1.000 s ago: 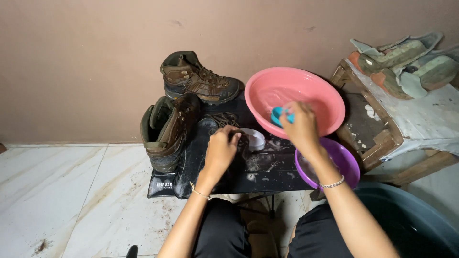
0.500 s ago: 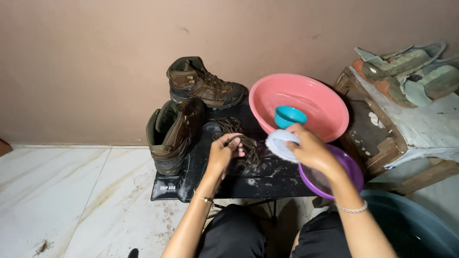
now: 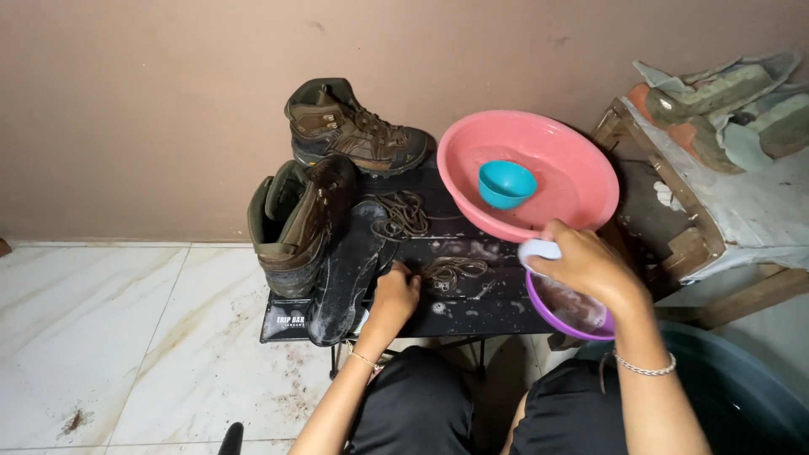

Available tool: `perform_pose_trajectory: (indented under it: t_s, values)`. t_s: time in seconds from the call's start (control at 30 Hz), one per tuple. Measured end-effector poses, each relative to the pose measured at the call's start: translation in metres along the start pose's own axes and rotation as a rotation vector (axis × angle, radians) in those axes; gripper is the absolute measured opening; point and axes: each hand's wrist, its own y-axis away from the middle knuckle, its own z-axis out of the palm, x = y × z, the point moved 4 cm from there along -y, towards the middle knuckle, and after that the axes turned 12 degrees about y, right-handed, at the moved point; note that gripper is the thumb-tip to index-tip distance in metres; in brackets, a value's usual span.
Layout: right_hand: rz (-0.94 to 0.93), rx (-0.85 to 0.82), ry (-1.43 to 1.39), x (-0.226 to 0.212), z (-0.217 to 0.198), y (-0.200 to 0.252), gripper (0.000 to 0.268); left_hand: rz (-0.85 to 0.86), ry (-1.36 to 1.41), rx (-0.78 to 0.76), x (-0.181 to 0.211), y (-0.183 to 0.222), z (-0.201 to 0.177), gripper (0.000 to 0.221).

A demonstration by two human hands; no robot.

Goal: Scrubbing dirt off shoe laces using a sponge and soapy water on a low work surface.

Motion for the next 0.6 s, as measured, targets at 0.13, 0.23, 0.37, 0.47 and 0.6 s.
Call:
perform_pose_trajectory:
  t_s: [0.13, 0.23, 0.37, 0.47, 0.6]
  values:
    - [-0.140, 0.154, -0.205, -0.067, 0.051, -0.030, 0.049, 0.011, 0.004, -0.001, 0.020, 0.034, -0.008, 0.033]
    - [-0.306, 0.141, -0.097, -0.103, 0.092, -0.054, 0.044, 0.033, 0.170, -0.006, -0.012, 0.005, -0.002, 0.033]
    - [-0.307, 0.297, 0.137, -0.096, 0.114, -0.095, 0.050, 0.043, 0.274, 0.062, -0.022, 0.007, -0.004, 0.021]
    - [-0.337, 0.306, 0.068, -0.112, 0.116, -0.078, 0.050, 0.053, 0.254, 0.072, -0.011, 0.018, -0.010, 0.021]
    - [-0.278, 0.292, 0.014, -0.097, 0.110, -0.093, 0.048, 0.080, 0.267, 0.084, -0.009, 0.033, -0.015, 0.022]
